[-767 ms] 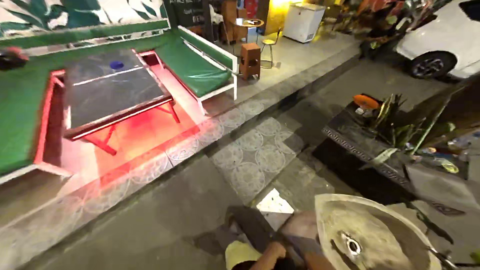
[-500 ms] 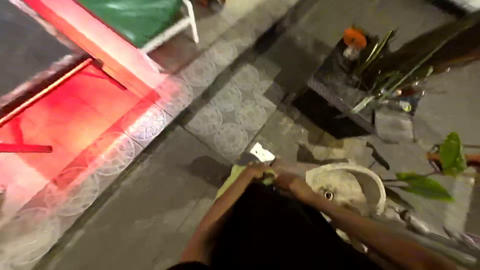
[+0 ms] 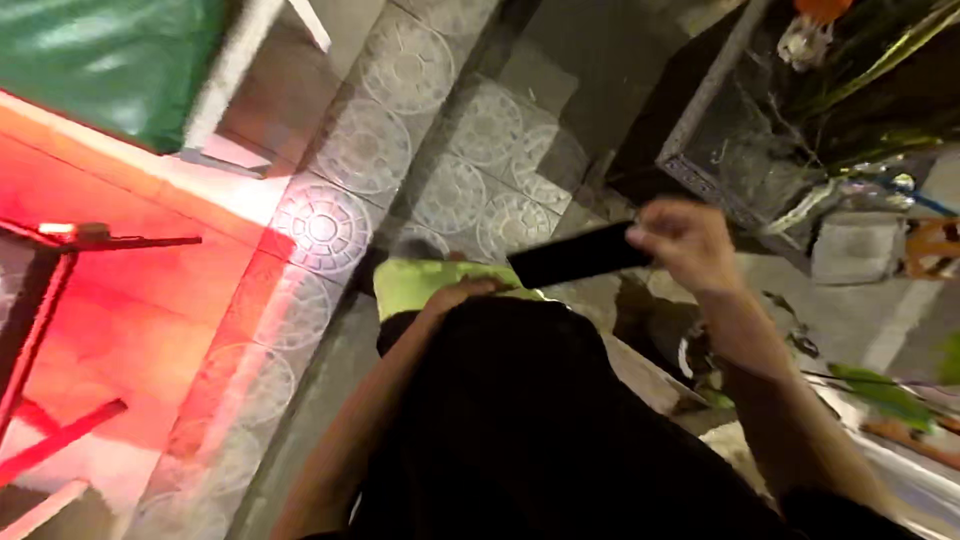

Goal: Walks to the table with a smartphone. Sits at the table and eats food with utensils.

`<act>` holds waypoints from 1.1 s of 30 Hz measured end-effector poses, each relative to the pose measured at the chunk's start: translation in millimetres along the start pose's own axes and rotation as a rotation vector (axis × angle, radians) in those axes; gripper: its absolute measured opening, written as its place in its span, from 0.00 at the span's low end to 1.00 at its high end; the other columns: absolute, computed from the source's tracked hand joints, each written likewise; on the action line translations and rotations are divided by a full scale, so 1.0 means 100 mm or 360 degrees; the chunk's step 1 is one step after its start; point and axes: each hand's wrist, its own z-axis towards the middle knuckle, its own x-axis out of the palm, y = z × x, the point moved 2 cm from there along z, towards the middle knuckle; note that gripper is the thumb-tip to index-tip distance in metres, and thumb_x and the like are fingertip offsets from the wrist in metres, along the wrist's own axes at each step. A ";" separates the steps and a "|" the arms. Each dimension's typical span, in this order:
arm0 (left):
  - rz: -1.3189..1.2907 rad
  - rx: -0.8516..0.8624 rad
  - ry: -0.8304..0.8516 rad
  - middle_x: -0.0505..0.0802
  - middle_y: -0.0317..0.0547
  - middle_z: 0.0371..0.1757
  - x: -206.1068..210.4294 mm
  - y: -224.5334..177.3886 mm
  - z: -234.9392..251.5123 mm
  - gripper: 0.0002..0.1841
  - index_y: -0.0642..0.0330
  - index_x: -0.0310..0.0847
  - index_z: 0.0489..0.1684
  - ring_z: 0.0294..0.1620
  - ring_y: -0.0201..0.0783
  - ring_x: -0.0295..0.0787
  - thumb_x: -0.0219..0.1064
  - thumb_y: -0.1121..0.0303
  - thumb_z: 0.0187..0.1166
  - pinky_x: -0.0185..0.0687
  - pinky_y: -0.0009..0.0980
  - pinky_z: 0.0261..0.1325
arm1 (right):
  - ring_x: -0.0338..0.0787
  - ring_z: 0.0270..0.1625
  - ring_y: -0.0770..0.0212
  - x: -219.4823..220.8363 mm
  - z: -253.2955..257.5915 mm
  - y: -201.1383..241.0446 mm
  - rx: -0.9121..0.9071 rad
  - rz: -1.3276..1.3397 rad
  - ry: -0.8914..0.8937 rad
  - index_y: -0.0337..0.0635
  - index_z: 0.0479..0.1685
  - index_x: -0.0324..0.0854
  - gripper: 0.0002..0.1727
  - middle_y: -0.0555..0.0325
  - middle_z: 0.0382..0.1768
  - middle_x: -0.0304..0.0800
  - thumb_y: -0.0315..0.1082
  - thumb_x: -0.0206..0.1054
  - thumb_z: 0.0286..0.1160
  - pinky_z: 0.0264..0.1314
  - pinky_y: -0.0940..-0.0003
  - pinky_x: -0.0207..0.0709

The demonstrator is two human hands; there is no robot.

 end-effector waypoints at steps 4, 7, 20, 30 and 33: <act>0.0254 0.0424 0.0241 0.78 0.49 0.83 -1.25 -0.69 0.83 0.26 0.47 0.83 0.76 0.85 0.48 0.71 0.67 0.48 0.82 0.64 0.56 0.87 | 0.90 0.36 0.72 -0.42 1.48 0.06 0.0377 0.0688 -0.0292 0.60 0.42 0.87 0.12 0.70 0.37 0.91 0.46 0.80 0.63 0.37 0.71 0.88; -0.0499 0.0891 0.0057 0.84 0.36 0.77 -2.53 -1.81 1.17 0.41 0.59 0.71 0.81 0.78 0.31 0.78 0.78 0.47 0.70 0.75 0.36 0.81 | 0.92 0.55 0.67 -0.36 2.58 0.13 0.0336 0.0935 0.0122 0.50 0.71 0.83 0.31 0.60 0.61 0.93 0.44 0.81 0.65 0.53 0.69 0.89; -0.1818 0.0007 -0.0174 0.93 0.53 0.44 -5.93 -4.79 2.69 0.24 0.65 0.81 0.57 0.45 0.43 0.92 0.48 0.53 0.91 0.91 0.42 0.52 | 0.81 0.76 0.52 -0.06 6.21 1.24 0.0303 0.1465 -0.0701 0.45 0.88 0.62 0.37 0.53 0.88 0.63 0.25 0.68 0.77 0.70 0.49 0.84; -0.1677 0.0419 -0.0236 0.93 0.58 0.56 -9.11 -6.28 4.74 0.29 0.63 0.77 0.68 0.55 0.51 0.93 0.51 0.45 0.87 0.92 0.50 0.58 | 0.92 0.60 0.44 -1.85 9.92 0.94 0.0318 0.1206 -0.0259 0.41 0.81 0.73 0.30 0.43 0.67 0.88 0.51 0.59 0.88 0.58 0.47 0.89; -0.1766 0.0740 -0.0256 0.92 0.60 0.57 -10.25 -6.85 4.95 0.48 0.61 0.77 0.67 0.54 0.55 0.93 0.55 0.21 0.68 0.91 0.54 0.56 | 0.93 0.59 0.44 -2.48 11.18 0.93 0.0404 0.0886 0.0065 0.39 0.78 0.76 0.27 0.43 0.63 0.90 0.48 0.55 0.90 0.57 0.47 0.91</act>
